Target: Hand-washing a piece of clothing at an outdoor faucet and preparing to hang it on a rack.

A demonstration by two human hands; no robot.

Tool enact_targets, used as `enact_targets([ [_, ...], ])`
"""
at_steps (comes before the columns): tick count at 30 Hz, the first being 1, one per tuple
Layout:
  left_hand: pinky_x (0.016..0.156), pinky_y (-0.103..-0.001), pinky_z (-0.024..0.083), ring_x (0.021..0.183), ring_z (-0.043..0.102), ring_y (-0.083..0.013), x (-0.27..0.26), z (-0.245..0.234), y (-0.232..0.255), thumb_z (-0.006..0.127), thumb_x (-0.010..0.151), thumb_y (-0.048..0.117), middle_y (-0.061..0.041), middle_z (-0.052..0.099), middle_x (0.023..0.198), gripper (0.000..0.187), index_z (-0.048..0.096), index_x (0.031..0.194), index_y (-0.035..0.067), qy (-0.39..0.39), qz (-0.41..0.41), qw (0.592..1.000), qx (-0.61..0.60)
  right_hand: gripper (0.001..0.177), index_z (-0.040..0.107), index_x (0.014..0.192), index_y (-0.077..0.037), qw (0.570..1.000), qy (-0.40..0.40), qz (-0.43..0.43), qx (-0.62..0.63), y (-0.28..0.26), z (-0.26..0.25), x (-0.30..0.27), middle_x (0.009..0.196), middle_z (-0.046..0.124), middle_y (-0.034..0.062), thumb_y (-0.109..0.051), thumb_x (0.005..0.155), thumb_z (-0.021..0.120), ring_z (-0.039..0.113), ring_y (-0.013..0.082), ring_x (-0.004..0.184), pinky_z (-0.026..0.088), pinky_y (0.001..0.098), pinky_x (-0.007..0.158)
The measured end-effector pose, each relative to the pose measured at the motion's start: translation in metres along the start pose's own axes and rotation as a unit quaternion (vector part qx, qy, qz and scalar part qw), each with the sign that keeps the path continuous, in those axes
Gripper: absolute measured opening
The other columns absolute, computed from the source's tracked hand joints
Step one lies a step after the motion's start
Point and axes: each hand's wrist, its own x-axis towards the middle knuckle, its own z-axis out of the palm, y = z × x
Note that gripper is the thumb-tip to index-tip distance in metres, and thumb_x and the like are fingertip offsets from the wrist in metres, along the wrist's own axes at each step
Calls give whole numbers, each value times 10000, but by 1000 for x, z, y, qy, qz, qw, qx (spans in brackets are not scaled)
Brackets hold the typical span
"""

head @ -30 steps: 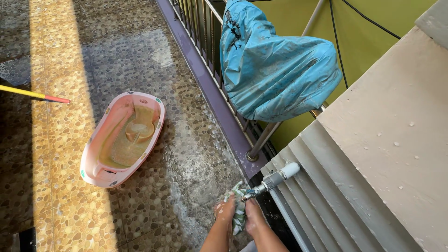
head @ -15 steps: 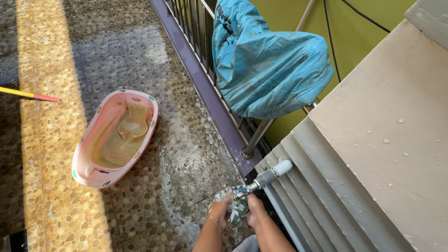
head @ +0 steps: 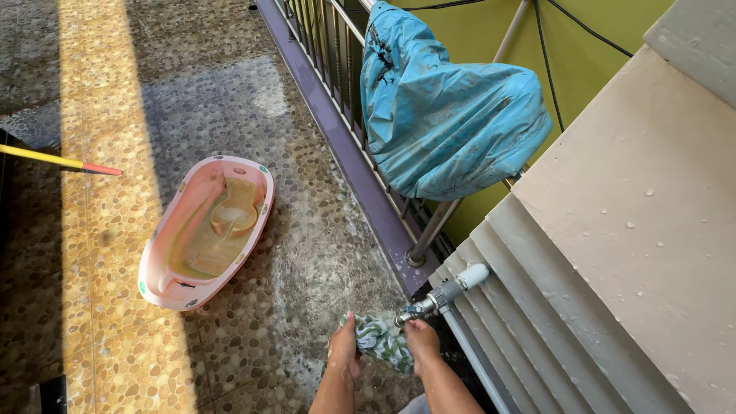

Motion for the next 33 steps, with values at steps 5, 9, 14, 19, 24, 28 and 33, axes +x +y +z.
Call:
enact_targets([
  [5,891,-535,587,1004,723,-358,-107,8,57,524,966,455,-170,748,1134,517,664,1212,23,-156,-74,974,-146,473,770,1023,-65,897,161,-109,-398,-103,0,-61,901,732,125,-521,899,792,695,297,869,499,392,751],
  [9,879,-516,603,969,743,-338,-115,10,56,548,950,407,-175,749,1113,458,671,1169,25,-237,-113,950,-167,480,784,1006,-34,903,162,-40,-395,-106,-3,-67,871,741,159,-511,975,745,721,348,863,507,445,781],
  [14,802,-453,597,872,723,-284,25,10,-33,641,997,178,-117,740,999,120,659,1084,96,-208,-49,961,-176,273,791,1065,-91,969,-62,-194,-139,-64,22,-60,898,782,25,-52,800,743,674,158,808,532,321,722],
  [19,749,-455,568,778,691,-285,-36,40,-3,626,972,427,-93,729,910,311,676,975,121,-159,-121,962,-188,213,813,1064,-34,985,-109,-124,-55,-64,13,-63,956,814,47,-90,885,711,725,130,867,558,272,764],
  [24,853,-465,567,853,720,-299,-97,46,11,614,934,472,-98,772,971,410,725,1045,93,-250,-178,940,-150,208,554,1198,-152,995,23,98,-10,-137,17,-139,1032,676,-4,-165,995,596,664,173,922,502,417,709],
  [28,940,-523,564,999,717,-326,-89,35,2,630,913,492,-123,743,1093,481,661,1209,114,-164,-133,976,-57,184,628,1141,-141,969,-50,96,220,-86,6,-89,993,718,71,-153,964,577,692,234,892,583,419,736],
  [33,952,-608,532,1136,631,-370,-78,37,1,706,956,526,-123,575,1211,541,403,1339,292,49,-68,996,13,270,656,1154,-38,979,-55,39,194,-58,43,-108,1000,743,134,-106,894,633,724,265,850,608,429,725],
])
